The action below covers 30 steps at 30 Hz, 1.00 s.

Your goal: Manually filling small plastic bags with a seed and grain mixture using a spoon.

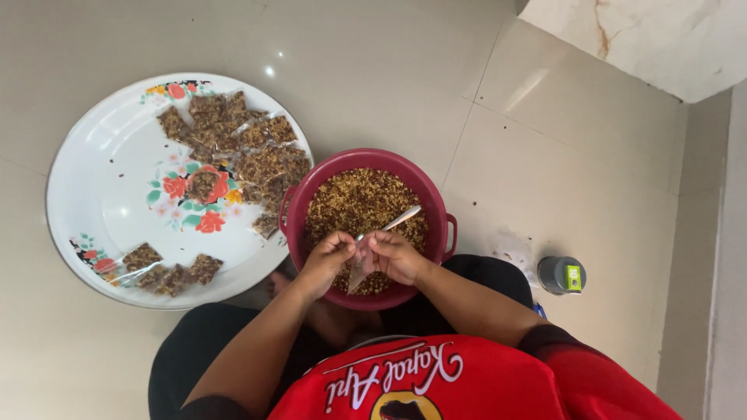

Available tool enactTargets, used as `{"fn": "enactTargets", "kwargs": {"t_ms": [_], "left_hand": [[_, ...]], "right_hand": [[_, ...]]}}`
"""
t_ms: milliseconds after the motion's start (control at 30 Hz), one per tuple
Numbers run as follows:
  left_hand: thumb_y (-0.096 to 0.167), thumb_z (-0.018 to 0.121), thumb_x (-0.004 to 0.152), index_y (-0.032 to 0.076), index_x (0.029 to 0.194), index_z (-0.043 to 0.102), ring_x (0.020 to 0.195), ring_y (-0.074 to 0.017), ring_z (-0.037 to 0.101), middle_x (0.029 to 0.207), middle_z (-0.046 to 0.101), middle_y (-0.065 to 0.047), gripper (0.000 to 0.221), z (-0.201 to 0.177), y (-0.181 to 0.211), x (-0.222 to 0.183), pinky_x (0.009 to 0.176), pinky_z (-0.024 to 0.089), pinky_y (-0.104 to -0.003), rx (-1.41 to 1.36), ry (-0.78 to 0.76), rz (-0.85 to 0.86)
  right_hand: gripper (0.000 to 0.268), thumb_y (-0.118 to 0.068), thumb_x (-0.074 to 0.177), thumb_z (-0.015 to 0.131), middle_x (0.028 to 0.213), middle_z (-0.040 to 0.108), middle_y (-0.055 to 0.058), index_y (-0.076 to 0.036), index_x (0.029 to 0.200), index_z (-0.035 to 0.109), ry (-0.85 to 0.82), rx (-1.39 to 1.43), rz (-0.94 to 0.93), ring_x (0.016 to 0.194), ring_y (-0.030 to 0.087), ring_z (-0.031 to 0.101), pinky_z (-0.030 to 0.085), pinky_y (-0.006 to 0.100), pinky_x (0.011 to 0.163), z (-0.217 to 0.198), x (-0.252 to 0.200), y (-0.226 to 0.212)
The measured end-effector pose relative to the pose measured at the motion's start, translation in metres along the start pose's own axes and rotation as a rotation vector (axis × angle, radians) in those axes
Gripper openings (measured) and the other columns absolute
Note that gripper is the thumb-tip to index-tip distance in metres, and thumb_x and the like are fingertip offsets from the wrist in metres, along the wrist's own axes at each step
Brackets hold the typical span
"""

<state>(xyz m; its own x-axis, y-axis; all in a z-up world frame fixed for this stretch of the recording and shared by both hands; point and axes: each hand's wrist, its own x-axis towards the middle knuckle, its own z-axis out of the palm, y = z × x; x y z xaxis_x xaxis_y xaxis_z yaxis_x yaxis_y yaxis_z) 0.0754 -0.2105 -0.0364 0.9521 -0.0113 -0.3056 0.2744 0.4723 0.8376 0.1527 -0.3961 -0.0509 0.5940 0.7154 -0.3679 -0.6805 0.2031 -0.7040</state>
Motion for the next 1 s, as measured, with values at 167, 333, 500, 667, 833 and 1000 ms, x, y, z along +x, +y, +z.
{"fn": "enactTargets", "kwargs": {"t_ms": [167,333,500,667,833,1000], "left_hand": [[0.011,0.066,0.099,0.008,0.104,0.063,0.083,-0.0135,0.065,0.085,0.063,-0.006,0.006,0.009,0.016,-0.005,0.075,0.052,-0.024,-0.010,-0.014,-0.032],[0.012,0.066,0.099,0.009,0.102,0.065,0.081,-0.0125,0.060,0.083,0.057,-0.002,0.005,0.015,0.027,-0.007,0.070,0.049,-0.024,0.129,-0.074,-0.061],[0.007,0.065,0.098,0.006,0.099,0.061,0.083,-0.0135,0.065,0.084,0.058,-0.004,0.004,0.006,0.009,-0.006,0.079,0.052,-0.023,-0.134,-0.096,-0.105],[0.006,0.063,0.099,0.007,0.100,0.060,0.069,-0.0198,0.065,0.075,0.056,-0.007,0.003,-0.010,-0.007,0.004,0.065,0.053,-0.026,-0.075,-0.160,-0.114],[0.011,0.064,0.100,0.007,0.103,0.060,0.060,-0.0178,0.059,0.072,0.056,-0.008,0.006,-0.007,0.000,0.000,0.057,0.047,-0.027,0.006,-0.188,-0.080],[0.054,0.078,0.085,0.005,0.148,0.043,0.107,-0.0317,0.069,0.117,0.065,-0.024,0.087,0.001,0.014,-0.004,0.088,0.060,-0.041,0.188,-0.308,-0.189]], "right_hand": [[0.027,-0.026,0.099,0.069,0.089,0.070,0.015,-0.002,0.110,0.063,0.014,-0.009,-0.050,0.074,0.023,0.075,0.067,0.035,0.064,-0.019,0.010,0.020],[0.019,-0.013,0.093,0.077,0.086,0.065,0.011,-0.003,0.101,0.064,0.075,-0.090,-0.145,0.071,0.020,0.070,0.063,0.030,0.059,-0.018,0.012,0.016],[0.017,-0.019,0.099,0.069,0.080,0.069,0.016,-0.005,0.095,0.062,-0.015,-0.143,-0.137,0.047,0.014,0.062,0.041,0.020,0.037,-0.001,-0.002,0.003],[0.020,-0.016,0.089,0.078,0.069,0.070,0.018,0.000,0.088,0.066,-0.212,-0.265,-0.132,0.044,0.013,0.059,0.037,0.020,0.038,-0.002,-0.009,0.007],[0.016,-0.008,0.089,0.078,0.061,0.071,0.020,-0.003,0.083,0.063,-0.248,-0.321,-0.078,0.050,0.022,0.070,0.041,0.022,0.040,0.022,-0.026,-0.022],[0.017,-0.002,0.089,0.079,0.058,0.072,0.012,-0.003,0.076,0.068,-0.150,-0.860,-0.479,0.057,0.019,0.069,0.047,0.023,0.052,0.042,-0.035,-0.035]]}}
